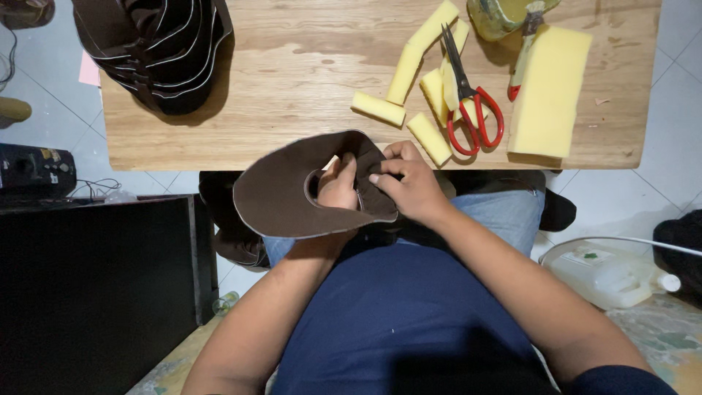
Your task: The person cuts yellow foam strips into smaller pieces with red-handled scissors on a wooden workbench. They then pick up a brown shoe upper, insert the cut foam pieces into it, and press and adjust the foam inside the shoe with their hands.
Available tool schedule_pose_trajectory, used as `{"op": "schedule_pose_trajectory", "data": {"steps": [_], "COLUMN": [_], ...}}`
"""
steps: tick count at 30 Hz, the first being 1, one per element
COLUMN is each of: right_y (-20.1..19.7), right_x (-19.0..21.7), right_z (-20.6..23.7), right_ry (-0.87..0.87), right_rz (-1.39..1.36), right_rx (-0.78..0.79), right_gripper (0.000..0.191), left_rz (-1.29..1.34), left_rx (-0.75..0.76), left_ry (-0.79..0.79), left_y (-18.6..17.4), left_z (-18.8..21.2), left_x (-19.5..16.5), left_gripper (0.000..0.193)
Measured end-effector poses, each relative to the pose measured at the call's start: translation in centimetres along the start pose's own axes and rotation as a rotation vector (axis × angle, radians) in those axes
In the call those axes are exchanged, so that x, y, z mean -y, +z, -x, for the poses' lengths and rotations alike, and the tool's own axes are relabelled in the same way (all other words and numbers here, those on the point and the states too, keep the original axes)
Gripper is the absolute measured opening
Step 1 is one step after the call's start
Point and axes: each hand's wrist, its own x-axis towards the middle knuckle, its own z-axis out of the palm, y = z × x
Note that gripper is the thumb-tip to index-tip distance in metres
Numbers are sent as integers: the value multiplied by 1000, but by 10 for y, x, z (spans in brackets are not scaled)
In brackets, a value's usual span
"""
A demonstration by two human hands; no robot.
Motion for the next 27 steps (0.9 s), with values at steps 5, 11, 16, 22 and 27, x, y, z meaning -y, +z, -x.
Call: {"op": "schedule_pose_trajectory", "data": {"steps": [5,11,16,22,27], "right_y": [-2,-3,-3,2,1], "right_x": [-2,10,18,14,12], "right_z": [0,-1,3,2,-2], "right_ry": [11,63,-35,53,167], "right_rz": [-3,129,187,196,25], "right_rx": [-56,-115,-113,-144,-179], "right_gripper": [21,35,36,38,40], "left_rz": [68,199,153,-344,68], "left_rx": [225,426,111,-151,62], "left_ry": [-56,63,47,246,92], "left_y": [-5,-11,-10,-3,-2], "left_z": [8,0,-10,-4,7], "left_x": [0,9,18,10,2], "left_gripper": [29,24,26,29,28]}}
